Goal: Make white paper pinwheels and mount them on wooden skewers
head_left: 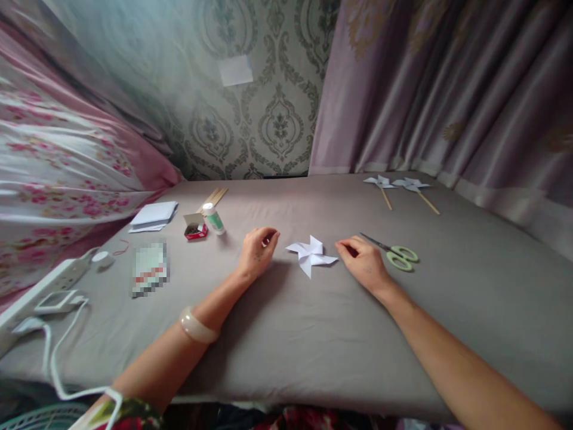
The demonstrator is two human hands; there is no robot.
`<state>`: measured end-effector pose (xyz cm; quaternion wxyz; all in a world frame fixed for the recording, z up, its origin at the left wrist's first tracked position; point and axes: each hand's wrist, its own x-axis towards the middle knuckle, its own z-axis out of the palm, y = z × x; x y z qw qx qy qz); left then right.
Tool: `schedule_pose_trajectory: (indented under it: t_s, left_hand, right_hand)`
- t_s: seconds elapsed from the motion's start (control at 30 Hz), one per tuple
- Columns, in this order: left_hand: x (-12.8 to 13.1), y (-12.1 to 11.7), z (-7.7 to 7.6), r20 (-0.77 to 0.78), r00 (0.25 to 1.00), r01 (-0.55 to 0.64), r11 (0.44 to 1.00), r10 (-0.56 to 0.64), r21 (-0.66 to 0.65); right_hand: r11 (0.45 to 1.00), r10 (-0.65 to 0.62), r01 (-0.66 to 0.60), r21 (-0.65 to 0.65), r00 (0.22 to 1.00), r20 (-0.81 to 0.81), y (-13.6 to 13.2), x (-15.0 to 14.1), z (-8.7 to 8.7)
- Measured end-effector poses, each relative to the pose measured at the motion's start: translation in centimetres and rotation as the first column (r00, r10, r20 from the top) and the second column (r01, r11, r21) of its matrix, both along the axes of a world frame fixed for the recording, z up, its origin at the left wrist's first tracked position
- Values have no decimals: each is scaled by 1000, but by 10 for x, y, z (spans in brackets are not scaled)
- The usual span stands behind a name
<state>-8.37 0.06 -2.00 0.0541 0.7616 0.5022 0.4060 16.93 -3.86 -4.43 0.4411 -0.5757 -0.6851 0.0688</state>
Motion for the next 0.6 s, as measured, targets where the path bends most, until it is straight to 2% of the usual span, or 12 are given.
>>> schedule_pose_trajectory:
  t_s: [0.17, 0.33, 0.47, 0.6]
  left_hand:
    - [-27, -9, 12, 19, 1000, -21, 1000, 21, -5]
    - [-61, -17, 25, 89, 984, -152, 988, 153, -20]
    - [-84, -19, 34, 133, 945, -295, 954, 300, -58]
    - [-103, -16, 34, 218, 899, -365, 925, 381, -108]
  right_hand:
    - [1000, -8, 8, 9, 1000, 11, 1, 1, -2]
    - [1000, -1, 1, 26, 1000, 6, 2, 0, -6]
    - [999, 4, -4, 45, 1000, -7, 2, 0, -8]
    - [999, 5, -5, 47, 1000, -3, 2, 0, -8]
